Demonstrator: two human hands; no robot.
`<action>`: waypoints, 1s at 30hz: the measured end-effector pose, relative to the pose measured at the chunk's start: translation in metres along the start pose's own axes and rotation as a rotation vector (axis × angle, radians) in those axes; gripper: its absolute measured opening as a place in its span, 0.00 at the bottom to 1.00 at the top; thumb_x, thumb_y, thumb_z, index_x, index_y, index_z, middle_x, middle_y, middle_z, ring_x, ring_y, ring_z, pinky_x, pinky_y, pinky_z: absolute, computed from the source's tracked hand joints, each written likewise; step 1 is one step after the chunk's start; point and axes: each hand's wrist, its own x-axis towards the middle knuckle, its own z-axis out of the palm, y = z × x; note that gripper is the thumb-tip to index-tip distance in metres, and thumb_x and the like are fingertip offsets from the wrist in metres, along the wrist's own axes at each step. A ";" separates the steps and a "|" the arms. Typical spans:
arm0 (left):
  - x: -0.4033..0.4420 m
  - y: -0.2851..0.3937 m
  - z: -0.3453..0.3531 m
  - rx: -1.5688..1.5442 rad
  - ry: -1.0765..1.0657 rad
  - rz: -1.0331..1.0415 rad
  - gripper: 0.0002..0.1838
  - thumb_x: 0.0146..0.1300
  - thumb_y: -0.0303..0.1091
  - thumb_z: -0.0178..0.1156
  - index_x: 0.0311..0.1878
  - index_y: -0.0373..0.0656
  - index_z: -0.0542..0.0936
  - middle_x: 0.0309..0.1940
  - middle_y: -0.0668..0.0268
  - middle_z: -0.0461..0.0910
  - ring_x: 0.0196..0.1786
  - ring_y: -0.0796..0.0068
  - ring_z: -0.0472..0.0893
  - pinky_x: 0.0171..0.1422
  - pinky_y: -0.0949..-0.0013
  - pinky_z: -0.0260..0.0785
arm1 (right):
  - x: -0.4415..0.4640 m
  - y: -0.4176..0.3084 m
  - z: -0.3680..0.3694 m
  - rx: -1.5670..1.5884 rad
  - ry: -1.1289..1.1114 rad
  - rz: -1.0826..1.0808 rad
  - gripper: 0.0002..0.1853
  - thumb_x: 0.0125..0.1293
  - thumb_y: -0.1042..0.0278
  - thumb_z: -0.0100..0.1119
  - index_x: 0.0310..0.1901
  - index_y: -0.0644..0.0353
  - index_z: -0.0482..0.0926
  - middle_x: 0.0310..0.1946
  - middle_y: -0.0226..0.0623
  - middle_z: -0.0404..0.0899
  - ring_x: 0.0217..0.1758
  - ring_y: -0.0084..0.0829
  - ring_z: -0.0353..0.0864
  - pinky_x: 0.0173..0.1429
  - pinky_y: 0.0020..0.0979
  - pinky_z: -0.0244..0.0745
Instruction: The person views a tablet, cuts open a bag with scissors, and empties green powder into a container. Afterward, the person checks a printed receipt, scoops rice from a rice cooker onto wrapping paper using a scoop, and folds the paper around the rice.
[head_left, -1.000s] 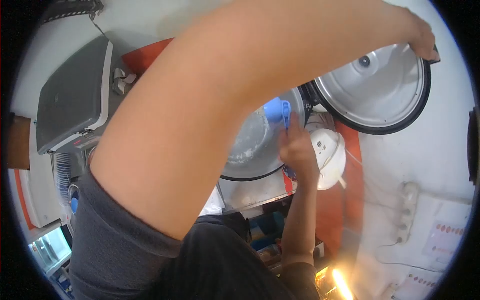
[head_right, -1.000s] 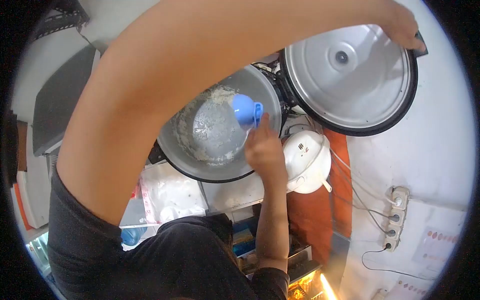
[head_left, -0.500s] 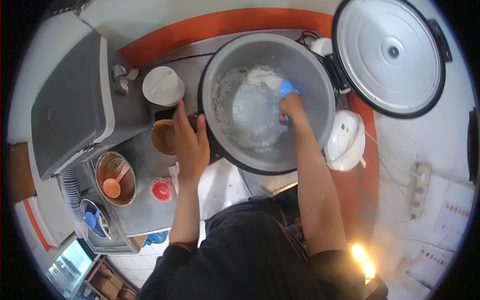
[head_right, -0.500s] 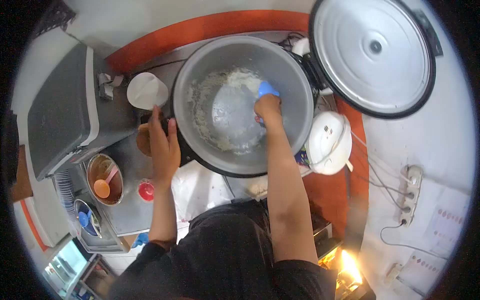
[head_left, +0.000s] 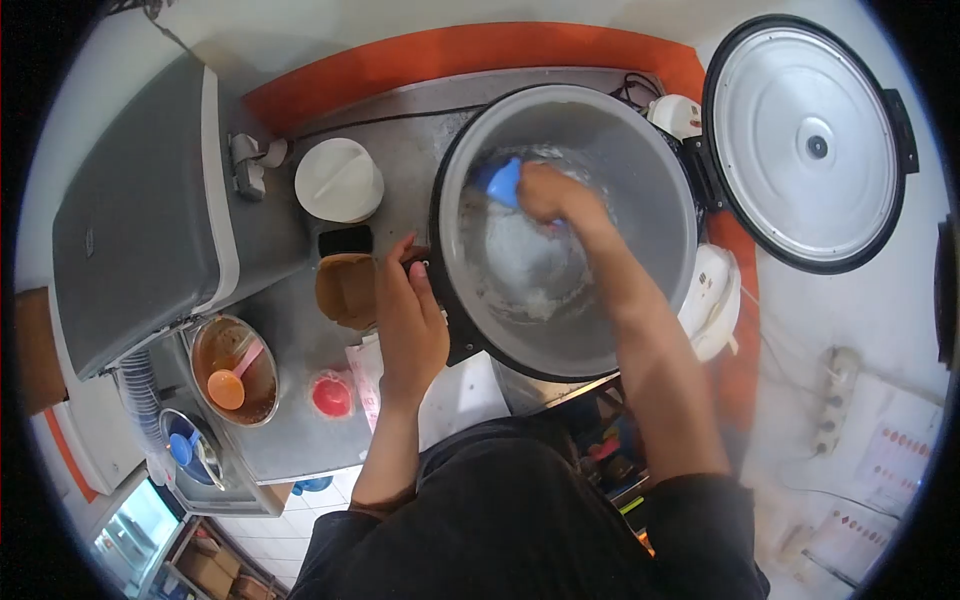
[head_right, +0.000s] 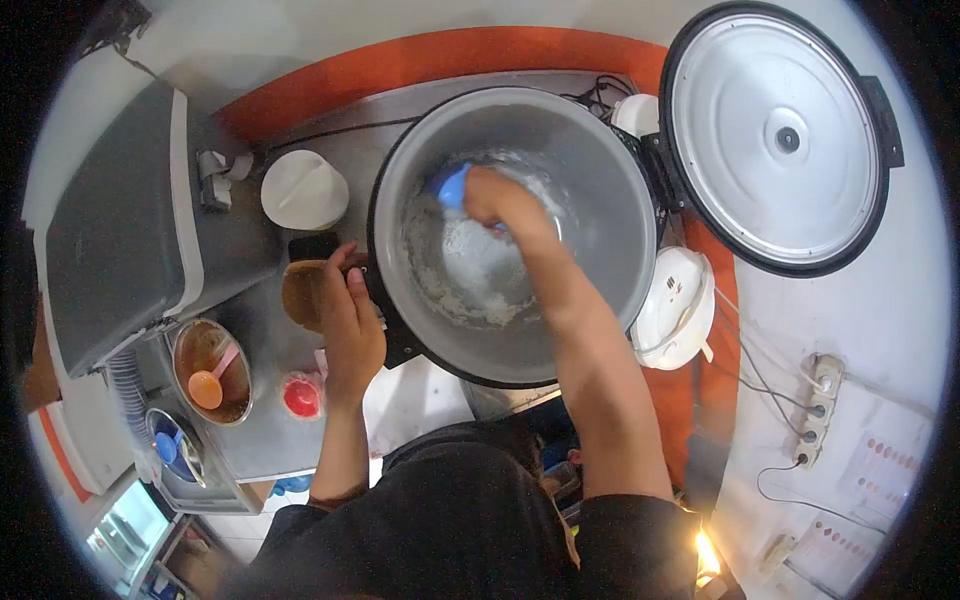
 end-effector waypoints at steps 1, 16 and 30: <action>0.000 0.000 0.000 0.016 0.015 0.015 0.20 0.79 0.38 0.38 0.64 0.35 0.68 0.56 0.48 0.75 0.60 0.52 0.74 0.66 0.57 0.62 | -0.012 -0.016 0.005 -0.007 0.092 -0.042 0.16 0.52 0.78 0.56 0.45 0.69 0.80 0.37 0.59 0.82 0.46 0.54 0.83 0.51 0.48 0.78; -0.001 -0.003 0.003 0.014 0.019 0.020 0.18 0.79 0.38 0.39 0.62 0.36 0.69 0.54 0.51 0.76 0.59 0.55 0.75 0.66 0.60 0.63 | -0.028 0.007 0.026 -0.048 0.244 -0.333 0.26 0.73 0.61 0.49 0.71 0.54 0.64 0.33 0.55 0.82 0.43 0.57 0.82 0.47 0.51 0.76; 0.000 0.001 0.005 -0.012 -0.001 -0.017 0.17 0.79 0.36 0.39 0.61 0.36 0.69 0.56 0.51 0.75 0.60 0.57 0.75 0.66 0.62 0.63 | -0.070 0.062 -0.008 -0.138 0.284 -0.146 0.29 0.70 0.67 0.48 0.73 0.54 0.62 0.38 0.54 0.83 0.41 0.51 0.85 0.48 0.52 0.78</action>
